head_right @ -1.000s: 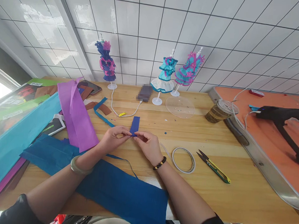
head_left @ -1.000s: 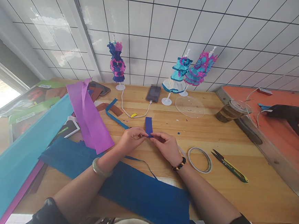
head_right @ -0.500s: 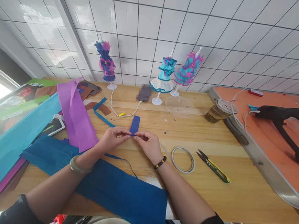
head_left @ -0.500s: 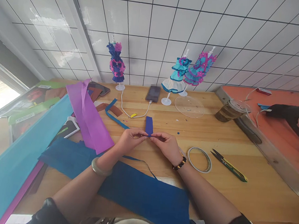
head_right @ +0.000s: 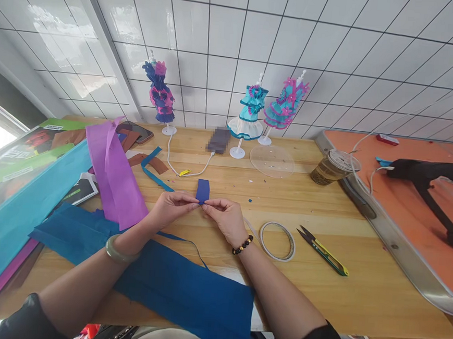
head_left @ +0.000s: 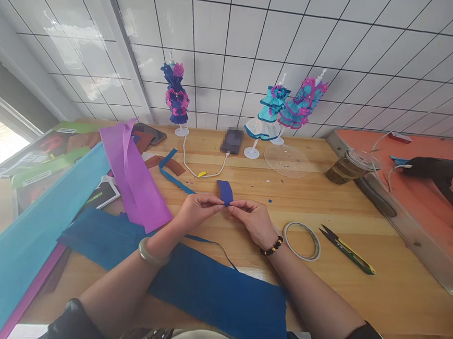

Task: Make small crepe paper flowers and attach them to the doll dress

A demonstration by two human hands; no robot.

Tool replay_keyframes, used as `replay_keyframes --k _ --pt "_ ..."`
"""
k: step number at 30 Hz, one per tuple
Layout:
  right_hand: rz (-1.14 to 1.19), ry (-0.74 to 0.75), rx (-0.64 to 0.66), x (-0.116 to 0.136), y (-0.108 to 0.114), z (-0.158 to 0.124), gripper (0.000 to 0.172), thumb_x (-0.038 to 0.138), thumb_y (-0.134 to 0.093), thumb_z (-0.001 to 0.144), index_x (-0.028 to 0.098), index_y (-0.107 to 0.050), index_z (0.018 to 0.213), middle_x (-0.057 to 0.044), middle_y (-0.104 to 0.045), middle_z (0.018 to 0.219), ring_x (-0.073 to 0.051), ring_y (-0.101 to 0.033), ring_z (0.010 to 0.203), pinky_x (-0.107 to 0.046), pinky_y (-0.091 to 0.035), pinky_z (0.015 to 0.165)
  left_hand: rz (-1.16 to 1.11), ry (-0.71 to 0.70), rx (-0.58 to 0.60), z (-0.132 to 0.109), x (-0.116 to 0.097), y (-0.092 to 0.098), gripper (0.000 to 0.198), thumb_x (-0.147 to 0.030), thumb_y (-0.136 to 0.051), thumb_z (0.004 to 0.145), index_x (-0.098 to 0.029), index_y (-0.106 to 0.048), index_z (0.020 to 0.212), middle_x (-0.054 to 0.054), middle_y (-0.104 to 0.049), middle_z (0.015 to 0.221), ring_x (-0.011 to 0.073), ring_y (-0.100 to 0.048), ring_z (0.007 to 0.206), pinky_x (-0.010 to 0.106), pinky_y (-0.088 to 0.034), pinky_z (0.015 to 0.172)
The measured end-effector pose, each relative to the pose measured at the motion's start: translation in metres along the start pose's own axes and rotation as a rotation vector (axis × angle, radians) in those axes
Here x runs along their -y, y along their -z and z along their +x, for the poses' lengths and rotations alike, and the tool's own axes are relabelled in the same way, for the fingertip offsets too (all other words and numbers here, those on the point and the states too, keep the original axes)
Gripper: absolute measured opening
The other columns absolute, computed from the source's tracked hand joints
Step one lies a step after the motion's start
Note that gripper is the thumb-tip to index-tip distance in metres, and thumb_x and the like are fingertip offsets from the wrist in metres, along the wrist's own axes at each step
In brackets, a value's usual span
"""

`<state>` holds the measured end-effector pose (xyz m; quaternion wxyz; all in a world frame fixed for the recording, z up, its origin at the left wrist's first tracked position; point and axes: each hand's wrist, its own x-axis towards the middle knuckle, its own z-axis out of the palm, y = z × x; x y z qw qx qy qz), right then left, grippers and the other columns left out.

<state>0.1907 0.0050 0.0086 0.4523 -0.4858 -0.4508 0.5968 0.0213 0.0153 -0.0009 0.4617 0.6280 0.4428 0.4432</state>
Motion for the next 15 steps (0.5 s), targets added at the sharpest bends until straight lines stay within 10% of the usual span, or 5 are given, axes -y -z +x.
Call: replay_keyframes --k 15 --pt "-0.032 0.005 -0.003 -0.0006 0.0008 0.0005 0.021 0.031 -0.071 0.060 0.016 -0.068 0.074 -0.004 -0.068 0.069 -0.013 -0.061 0.061 -0.027 -0.049 0.065 -0.010 0.003 -0.009 0.0006 -0.0010 -0.0011 0.018 -0.030 -0.065 0.067 -0.014 -0.067 0.075 0.004 -0.067 0.075 0.0150 -0.061 0.072 0.025 -0.050 0.068"
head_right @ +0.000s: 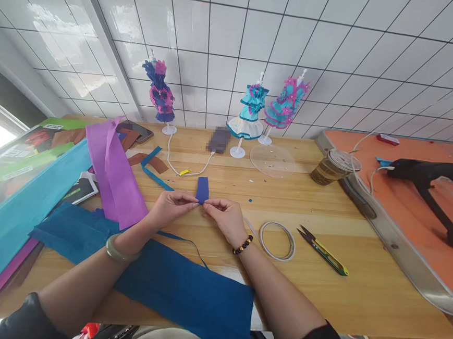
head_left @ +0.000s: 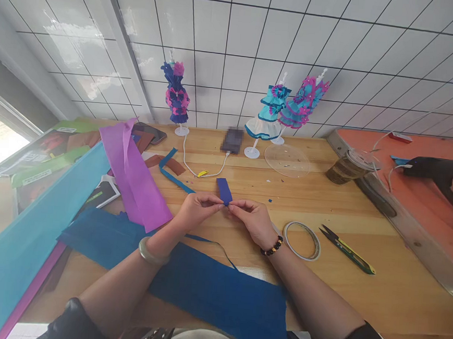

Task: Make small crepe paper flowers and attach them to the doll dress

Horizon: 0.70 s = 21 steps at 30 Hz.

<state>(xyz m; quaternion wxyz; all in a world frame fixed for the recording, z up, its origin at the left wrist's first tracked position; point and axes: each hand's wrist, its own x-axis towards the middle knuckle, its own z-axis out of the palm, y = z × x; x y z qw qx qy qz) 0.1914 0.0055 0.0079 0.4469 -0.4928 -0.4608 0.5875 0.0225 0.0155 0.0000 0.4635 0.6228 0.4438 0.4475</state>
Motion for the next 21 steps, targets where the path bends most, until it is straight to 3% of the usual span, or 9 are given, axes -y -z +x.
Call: replay_keyframes --k 8,15,21 --pt "0.016 -0.005 -0.017 -0.0013 -0.0004 0.0006 0.020 0.030 -0.071 0.059 0.016 -0.067 0.072 -0.003 -0.067 0.068 -0.013 -0.060 0.060 -0.027 -0.049 0.064 0.023 -0.009 0.010 0.0011 0.0025 0.0013 0.016 -0.030 -0.064 0.067 -0.015 -0.067 0.073 0.004 -0.066 0.076 0.0151 -0.061 0.073 0.025 -0.049 0.069" --pt "-0.066 0.032 -0.047 0.0007 -0.0024 -0.0007 0.020 0.029 -0.070 0.059 0.016 -0.065 0.073 -0.004 -0.067 0.068 -0.013 -0.060 0.062 -0.027 -0.048 0.063 -0.040 0.084 0.022 0.0012 0.0066 0.0000 0.020 -0.030 -0.065 0.066 -0.014 -0.065 0.078 0.004 -0.067 0.075 0.0148 -0.061 0.072 0.026 -0.049 0.070" --pt "-0.152 0.126 -0.049 -0.0016 -0.0025 0.0007 0.019 0.027 -0.068 0.062 0.016 -0.062 0.076 -0.002 -0.063 0.070 -0.012 -0.057 0.063 -0.025 -0.046 0.061 -0.121 0.083 0.035 0.0015 0.0058 -0.0007 0.040 -0.026 -0.066 0.066 -0.014 -0.055 0.103 0.000 -0.060 0.074 0.0104 -0.057 0.070 0.023 -0.047 0.069"
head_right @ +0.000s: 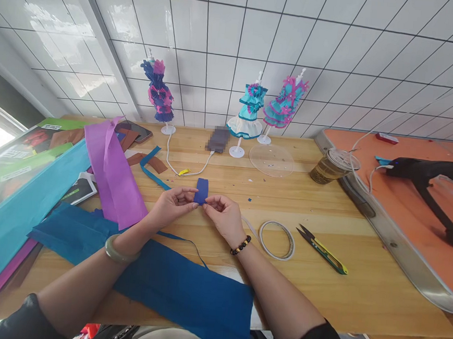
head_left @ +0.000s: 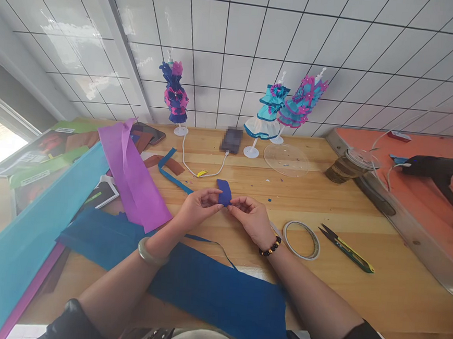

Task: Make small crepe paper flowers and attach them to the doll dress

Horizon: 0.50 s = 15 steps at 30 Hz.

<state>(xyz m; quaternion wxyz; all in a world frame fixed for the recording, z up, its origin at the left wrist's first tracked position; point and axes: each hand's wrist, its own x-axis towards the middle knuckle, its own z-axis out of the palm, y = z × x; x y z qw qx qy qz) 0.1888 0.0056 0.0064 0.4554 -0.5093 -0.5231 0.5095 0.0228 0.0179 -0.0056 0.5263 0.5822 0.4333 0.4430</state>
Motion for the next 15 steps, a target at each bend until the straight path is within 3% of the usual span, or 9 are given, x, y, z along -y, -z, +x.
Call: replay_keyframes --k 6,15 --pt "-0.032 0.087 0.040 -0.0018 0.0000 -0.0006 0.018 0.025 -0.064 0.066 0.017 -0.059 0.080 -0.002 -0.062 0.074 -0.012 -0.056 0.066 -0.025 -0.046 0.065 -0.040 -0.024 0.098 -0.0028 -0.0054 -0.0012 0.059 -0.024 -0.062 0.070 -0.016 -0.037 0.124 0.003 -0.058 0.084 0.0121 -0.057 0.079 0.024 -0.045 0.072" --pt "-0.145 0.169 0.071 -0.0009 -0.0001 -0.0027 0.016 0.025 -0.061 0.070 0.017 -0.063 0.084 -0.004 -0.064 0.077 -0.013 -0.056 0.069 -0.027 -0.046 0.065 0.055 -0.067 0.062 -0.0027 -0.0026 -0.0005 0.053 -0.021 -0.059 0.072 -0.016 -0.041 0.122 -0.002 -0.049 0.070 0.0078 -0.048 0.064 0.021 -0.039 0.061"
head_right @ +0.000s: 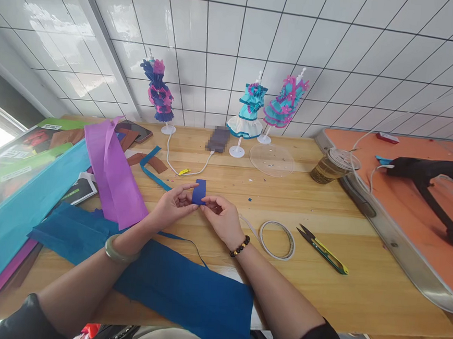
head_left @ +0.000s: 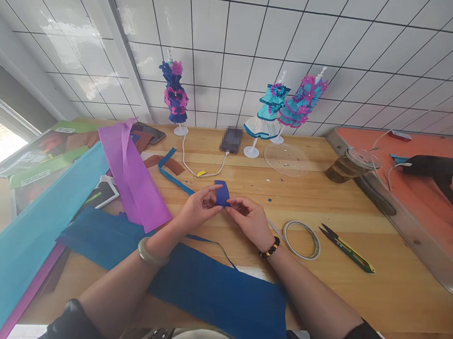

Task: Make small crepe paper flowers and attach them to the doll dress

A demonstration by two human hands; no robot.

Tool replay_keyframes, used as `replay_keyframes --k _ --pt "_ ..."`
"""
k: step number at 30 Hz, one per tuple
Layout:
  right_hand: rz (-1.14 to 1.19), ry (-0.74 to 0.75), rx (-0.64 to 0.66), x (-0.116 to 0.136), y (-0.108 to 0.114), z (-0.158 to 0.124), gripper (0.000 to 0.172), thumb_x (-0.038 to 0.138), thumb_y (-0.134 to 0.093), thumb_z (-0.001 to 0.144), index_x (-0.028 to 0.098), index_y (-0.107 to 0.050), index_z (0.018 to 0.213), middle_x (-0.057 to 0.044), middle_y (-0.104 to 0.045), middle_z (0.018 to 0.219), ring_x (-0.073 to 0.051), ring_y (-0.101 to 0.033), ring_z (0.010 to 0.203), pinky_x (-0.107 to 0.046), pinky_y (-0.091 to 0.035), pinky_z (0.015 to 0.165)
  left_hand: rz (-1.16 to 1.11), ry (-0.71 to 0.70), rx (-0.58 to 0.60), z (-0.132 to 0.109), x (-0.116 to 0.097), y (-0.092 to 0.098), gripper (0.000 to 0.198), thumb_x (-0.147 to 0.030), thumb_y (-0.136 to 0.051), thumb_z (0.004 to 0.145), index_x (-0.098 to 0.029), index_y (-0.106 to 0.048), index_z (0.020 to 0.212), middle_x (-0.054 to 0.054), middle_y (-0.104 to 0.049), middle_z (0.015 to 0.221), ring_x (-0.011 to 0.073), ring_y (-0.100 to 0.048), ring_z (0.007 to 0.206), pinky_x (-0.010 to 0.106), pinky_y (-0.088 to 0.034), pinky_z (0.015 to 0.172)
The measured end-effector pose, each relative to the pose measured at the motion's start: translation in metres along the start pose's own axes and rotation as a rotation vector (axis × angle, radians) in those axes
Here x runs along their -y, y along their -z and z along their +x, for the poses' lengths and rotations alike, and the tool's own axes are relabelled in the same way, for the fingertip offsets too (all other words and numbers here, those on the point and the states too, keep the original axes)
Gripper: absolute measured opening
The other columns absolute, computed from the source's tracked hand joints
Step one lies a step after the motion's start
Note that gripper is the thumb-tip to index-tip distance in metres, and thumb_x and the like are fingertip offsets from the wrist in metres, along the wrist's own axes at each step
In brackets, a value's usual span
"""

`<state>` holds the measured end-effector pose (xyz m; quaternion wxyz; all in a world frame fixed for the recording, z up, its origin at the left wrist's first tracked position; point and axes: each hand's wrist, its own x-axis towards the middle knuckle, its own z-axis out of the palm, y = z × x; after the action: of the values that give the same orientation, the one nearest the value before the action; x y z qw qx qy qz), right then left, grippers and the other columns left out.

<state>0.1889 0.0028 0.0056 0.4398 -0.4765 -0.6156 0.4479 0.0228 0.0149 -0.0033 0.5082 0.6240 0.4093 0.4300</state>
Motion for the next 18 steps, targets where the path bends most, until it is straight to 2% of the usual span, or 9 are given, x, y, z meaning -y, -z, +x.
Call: replay_keyframes --k 4,10,18 --pt "-0.040 0.022 0.025 -0.0013 0.0003 -0.0015 0.016 0.024 -0.059 0.072 0.018 -0.065 0.086 -0.005 -0.066 0.083 -0.014 -0.058 0.074 -0.027 -0.047 0.069 0.066 -0.038 -0.021 -0.0008 -0.0001 -0.0007 0.052 -0.020 -0.058 0.072 -0.016 -0.043 0.121 -0.001 -0.052 0.071 0.0091 -0.050 0.067 0.022 -0.041 0.064" --pt "-0.090 0.090 -0.013 -0.0021 0.0020 -0.0008 0.015 0.023 -0.057 0.074 0.020 -0.065 0.086 -0.004 -0.066 0.084 -0.015 -0.060 0.076 -0.029 -0.048 0.071 0.136 -0.054 -0.041 -0.0012 0.0000 -0.0002 0.048 -0.023 -0.057 0.072 -0.018 -0.046 0.119 0.001 -0.058 0.077 0.0114 -0.056 0.074 0.025 -0.045 0.072" --pt "-0.202 0.204 -0.041 -0.0024 0.0058 -0.0006 0.018 0.025 -0.055 0.077 0.025 -0.068 0.090 -0.005 -0.067 0.090 -0.019 -0.060 0.083 -0.033 -0.049 0.073 0.340 -0.148 -0.097 -0.0010 -0.0021 0.0009 0.018 -0.027 -0.057 0.074 -0.020 -0.065 0.089 0.004 -0.067 0.085 0.0154 -0.061 0.080 0.028 -0.047 0.075"
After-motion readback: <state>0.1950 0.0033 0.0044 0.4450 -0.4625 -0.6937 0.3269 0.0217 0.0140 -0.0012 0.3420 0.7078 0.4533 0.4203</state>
